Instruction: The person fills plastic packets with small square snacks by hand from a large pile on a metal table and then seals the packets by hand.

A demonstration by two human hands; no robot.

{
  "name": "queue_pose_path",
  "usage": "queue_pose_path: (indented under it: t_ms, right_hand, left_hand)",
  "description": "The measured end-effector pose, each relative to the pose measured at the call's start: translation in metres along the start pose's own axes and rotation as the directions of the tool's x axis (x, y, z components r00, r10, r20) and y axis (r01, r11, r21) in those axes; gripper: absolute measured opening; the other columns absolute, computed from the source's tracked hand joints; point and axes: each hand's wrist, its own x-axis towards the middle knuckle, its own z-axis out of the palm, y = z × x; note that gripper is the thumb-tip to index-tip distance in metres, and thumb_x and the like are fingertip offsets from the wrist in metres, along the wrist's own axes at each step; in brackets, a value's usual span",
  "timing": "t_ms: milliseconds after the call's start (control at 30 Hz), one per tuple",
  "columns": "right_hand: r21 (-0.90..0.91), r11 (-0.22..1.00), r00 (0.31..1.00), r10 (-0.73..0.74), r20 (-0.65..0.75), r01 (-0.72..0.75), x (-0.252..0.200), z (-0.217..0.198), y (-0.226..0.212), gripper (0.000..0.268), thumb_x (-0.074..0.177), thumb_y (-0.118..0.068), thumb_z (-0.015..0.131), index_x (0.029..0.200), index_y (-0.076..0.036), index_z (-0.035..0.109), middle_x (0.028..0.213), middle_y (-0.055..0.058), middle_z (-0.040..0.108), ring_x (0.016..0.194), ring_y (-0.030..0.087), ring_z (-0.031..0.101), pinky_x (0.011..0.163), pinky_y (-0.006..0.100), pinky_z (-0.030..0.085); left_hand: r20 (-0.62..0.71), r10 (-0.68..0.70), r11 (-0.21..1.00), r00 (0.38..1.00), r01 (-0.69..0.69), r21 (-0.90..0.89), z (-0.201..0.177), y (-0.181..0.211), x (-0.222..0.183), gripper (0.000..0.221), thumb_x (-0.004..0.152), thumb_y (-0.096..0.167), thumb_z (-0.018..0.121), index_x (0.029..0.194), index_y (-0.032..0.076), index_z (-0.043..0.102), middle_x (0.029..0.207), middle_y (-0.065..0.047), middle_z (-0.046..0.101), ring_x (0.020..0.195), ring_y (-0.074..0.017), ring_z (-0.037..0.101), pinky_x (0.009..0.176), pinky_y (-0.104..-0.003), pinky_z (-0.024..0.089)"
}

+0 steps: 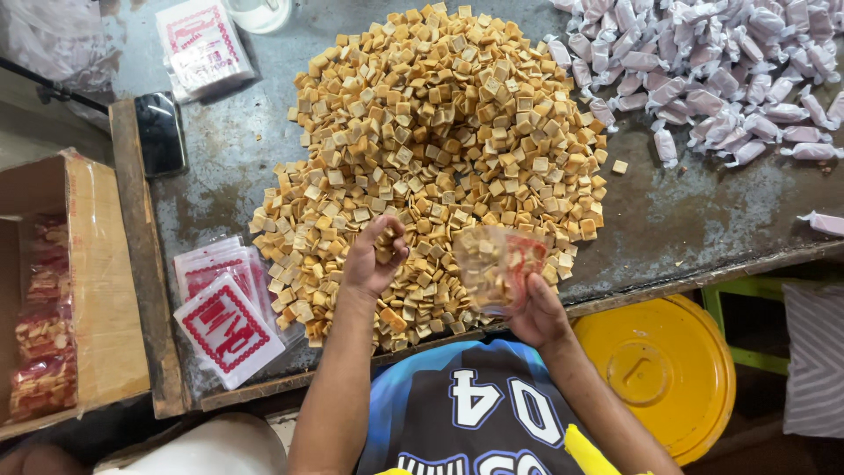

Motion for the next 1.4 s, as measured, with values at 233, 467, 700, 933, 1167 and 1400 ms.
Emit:
queue_pose_path:
  t_ms: [233,467,700,933,1167,1400]
  right_hand:
    - [0.074,0.997,0.999,-0.033,-0.017,0.034,-0.022,-0.036,0.004,0.049,0.104,-0.045,0.038,0.140,-0.019,0.058,0.135,0.012,0.066,0.116,0.038,0.067,0.092,0.060,0.057]
    - [0.150,0.986,0.997,-0.079,0.000,0.078,-0.029,-0.038,0.002,0.047,0.105,-0.041,0.040,0.144,-0.022,0.055,0.143,0.006,0.061,0.120,0.035,0.065,0.096,0.062,0.055]
    - [0.167,0.985,0.987,-0.069,0.142,0.045,-0.042,-0.085,-0.004,0.054,0.103,-0.047,0.040,0.154,-0.028,0.036,0.152,0.006,0.045,0.125,0.039,0.058,0.097,0.063,0.054]
    - [0.075,0.997,0.989,-0.009,0.145,-0.002,-0.019,-0.058,-0.024,0.057,0.102,-0.045,0.039,0.154,-0.021,0.037,0.149,0.012,0.049,0.123,0.042,0.059,0.094,0.064,0.055]
    - [-0.042,0.998,0.997,0.049,-0.053,-0.051,0.001,-0.024,-0.041,0.031,0.101,-0.033,0.053,0.121,-0.010,0.059,0.110,0.016,0.074,0.095,0.035,0.076,0.080,0.055,0.065]
    - [0.099,0.971,0.976,0.216,0.007,-0.216,0.011,-0.005,-0.057,0.017,0.102,-0.018,0.055,0.117,-0.013,0.050,0.097,0.020,0.076,0.084,0.038,0.077,0.079,0.068,0.061]
  left_hand:
    - [-0.102,0.210,0.366,0.972,0.018,0.931,-0.027,-0.026,0.032,0.024,0.091,0.044,0.072,0.105,0.026,0.078,0.095,-0.003,0.074,0.063,-0.0143,0.071,0.066,-0.030,0.061]
    - [0.315,0.196,-0.254,0.929,-0.262,0.931,0.017,-0.069,0.024,0.033,0.096,0.032,0.066,0.119,0.009,0.070,0.105,-0.018,0.069,0.093,-0.0399,0.073,0.082,-0.052,0.061]
    - [-0.019,0.190,0.700,0.982,-0.122,0.704,0.019,-0.027,-0.018,0.028,0.091,0.023,0.078,0.115,0.010,0.074,0.095,-0.009,0.065,0.054,-0.0090,0.051,0.054,-0.024,0.053]
    - [-0.076,0.144,0.806,0.987,-0.072,0.587,0.009,0.008,-0.026,0.020,0.093,0.013,0.072,0.110,0.004,0.069,0.076,-0.010,0.064,0.045,-0.0107,0.057,0.046,-0.026,0.057]
    - [0.177,0.175,0.479,0.969,-0.241,0.844,0.160,0.041,-0.113,0.021,0.087,0.008,0.076,0.108,0.005,0.077,0.076,-0.015,0.067,0.054,-0.0207,0.067,0.053,-0.031,0.059]
    - [0.206,0.169,0.181,0.964,-0.236,0.955,0.190,0.002,-0.105,0.028,0.091,0.038,0.074,0.115,0.023,0.076,0.108,-0.007,0.074,0.090,-0.0224,0.074,0.077,-0.032,0.063]
